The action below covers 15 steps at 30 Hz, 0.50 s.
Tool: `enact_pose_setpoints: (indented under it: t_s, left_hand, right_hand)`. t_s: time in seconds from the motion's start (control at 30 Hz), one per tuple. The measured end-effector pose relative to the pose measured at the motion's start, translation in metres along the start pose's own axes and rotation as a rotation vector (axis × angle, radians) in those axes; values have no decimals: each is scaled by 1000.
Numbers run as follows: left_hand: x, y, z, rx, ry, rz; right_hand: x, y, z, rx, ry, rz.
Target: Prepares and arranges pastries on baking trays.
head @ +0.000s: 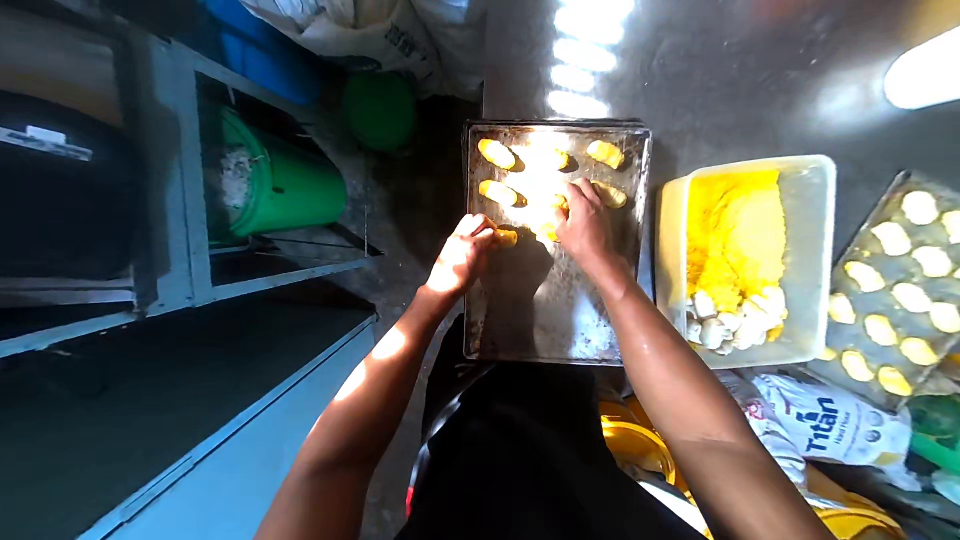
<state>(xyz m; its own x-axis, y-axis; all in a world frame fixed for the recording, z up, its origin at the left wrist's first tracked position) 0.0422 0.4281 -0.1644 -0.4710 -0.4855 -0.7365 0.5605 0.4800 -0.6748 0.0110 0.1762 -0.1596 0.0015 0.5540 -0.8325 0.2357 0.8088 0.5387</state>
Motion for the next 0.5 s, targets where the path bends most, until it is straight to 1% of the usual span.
enact_pose_setpoints:
  t_s: [0.13, 0.27, 0.4, 0.5]
  left_hand:
    - [-3, -2, 12, -8, 2, 15]
    - [-1, -4, 18, -2, 31, 72]
    - [1, -8, 20, -23, 41, 120]
    - [3, -12, 23, -66, 55, 136]
  right_hand:
    - [0, 1, 5, -31, -23, -18]
    - [7, -7, 6, -55, -35, -39]
    - [5, -1, 16, -17, 17, -94]
    - [-1, -4, 13, -60, 18, 13]
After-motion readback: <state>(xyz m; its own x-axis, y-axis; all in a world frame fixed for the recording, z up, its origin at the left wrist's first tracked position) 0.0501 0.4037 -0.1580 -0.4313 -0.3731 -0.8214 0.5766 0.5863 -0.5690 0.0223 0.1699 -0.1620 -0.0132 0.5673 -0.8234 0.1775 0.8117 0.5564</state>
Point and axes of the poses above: each hand's wrist, its own z-axis towards the middle knuckle, its own x-axis out of the palm, y = z × x, the point moved 1 cm from there along z, towards the middle knuckle
